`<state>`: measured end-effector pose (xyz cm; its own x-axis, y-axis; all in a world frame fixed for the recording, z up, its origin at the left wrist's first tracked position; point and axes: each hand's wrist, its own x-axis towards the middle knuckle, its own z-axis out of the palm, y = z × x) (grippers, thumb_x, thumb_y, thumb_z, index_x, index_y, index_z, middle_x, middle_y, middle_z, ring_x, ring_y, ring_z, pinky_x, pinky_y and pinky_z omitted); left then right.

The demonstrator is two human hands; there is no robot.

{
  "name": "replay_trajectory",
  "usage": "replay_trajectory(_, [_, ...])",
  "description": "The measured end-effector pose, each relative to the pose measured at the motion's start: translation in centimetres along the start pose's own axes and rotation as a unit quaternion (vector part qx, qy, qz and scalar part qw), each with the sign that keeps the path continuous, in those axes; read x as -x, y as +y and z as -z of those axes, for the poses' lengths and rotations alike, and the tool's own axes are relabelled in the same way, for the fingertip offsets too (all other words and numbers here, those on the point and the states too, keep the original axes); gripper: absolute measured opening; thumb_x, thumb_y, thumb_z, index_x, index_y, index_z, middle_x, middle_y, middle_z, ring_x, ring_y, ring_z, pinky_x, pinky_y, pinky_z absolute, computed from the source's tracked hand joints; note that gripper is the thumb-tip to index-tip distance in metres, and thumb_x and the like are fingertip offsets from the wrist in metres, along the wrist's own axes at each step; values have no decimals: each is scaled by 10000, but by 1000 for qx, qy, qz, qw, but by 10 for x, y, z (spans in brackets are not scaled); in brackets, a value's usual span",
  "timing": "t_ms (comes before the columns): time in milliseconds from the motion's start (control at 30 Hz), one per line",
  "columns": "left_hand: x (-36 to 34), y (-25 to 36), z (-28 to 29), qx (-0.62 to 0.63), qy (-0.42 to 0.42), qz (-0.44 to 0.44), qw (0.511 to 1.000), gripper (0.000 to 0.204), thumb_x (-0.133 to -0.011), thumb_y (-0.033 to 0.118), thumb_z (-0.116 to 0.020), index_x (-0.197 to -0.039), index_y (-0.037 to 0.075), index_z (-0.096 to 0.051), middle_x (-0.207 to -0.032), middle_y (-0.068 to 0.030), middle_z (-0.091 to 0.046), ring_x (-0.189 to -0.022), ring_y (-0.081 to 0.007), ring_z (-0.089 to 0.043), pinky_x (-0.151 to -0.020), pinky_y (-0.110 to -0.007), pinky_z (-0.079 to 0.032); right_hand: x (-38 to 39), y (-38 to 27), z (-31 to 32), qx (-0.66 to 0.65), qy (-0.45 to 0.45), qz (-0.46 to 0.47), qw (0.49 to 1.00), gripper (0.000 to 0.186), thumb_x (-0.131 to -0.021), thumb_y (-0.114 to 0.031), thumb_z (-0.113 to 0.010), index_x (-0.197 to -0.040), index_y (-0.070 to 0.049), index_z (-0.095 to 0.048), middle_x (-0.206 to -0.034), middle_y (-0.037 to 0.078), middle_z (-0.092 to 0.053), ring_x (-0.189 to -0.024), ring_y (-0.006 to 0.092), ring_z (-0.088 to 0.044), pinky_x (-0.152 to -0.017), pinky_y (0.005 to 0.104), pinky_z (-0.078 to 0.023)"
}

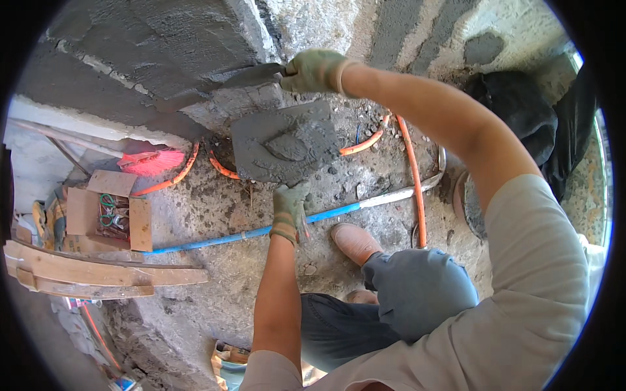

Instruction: Plastering a wall with cement mortar using a trowel and hawk.

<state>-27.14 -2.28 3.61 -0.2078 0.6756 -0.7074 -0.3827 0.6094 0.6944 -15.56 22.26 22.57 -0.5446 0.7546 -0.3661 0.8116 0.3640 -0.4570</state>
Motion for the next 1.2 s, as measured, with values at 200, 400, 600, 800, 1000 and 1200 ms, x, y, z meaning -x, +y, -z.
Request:
replay_trajectory(200, [4,24,3,2,26,-13,1000,136,-850,161,-747,-894,42,-699,-682,-73,-663,-475,-173,-597,-437,-315,-474,15,-35,63,30,-22,55,998,396,-1000,-407,-617,-1076,-47,-763,-772,53,-682,-673,128,-622,-625,306,-492])
replay_trajectory(400, [6,27,3,50,16,-18,998,151,-852,170,-757,-892,39,-693,-693,-77,-673,-484,-181,-605,-447,-326,-491,47,-50,21,60,52,33,996,464,-1060,-426,-515,-1305,-60,-658,-902,106,-694,-748,150,-634,-773,358,-557])
replay_trajectory(600, [6,30,1,38,21,-26,999,140,-861,159,-747,-891,35,-689,-694,-75,-670,-479,-182,-601,-445,-330,-500,38,-74,19,91,24,-10,995,427,-1069,-442,-467,-1165,-104,-709,-839,86,-689,-741,154,-649,-773,364,-547])
replay_trajectory(800, [4,30,8,46,32,-26,998,141,-860,152,-750,-876,33,-677,-682,-75,-665,-459,-174,-582,-415,-319,-465,56,-59,40,92,270,131,950,475,-1045,-487,-513,-1166,-69,-704,-906,121,-748,-852,250,-738,-835,388,-578])
replay_trajectory(1000, [6,35,13,53,35,-67,996,130,-852,134,-746,-834,20,-685,-630,-81,-647,-436,-169,-564,-412,-312,-452,66,-24,-35,-13,38,63,997,428,-1033,-447,-559,-1256,-103,-682,-744,36,-707,-529,161,-607,-551,319,-529])
replay_trajectory(1200, [24,51,32,70,45,-88,993,152,-868,128,-762,-899,-13,-713,-688,-103,-690,-468,-172,-597,-420,-305,-463,100,17,-65,202,15,183,962,390,-1019,-438,-551,-1129,-88,-684,-779,106,-706,-633,287,-682,-609,408,-571])
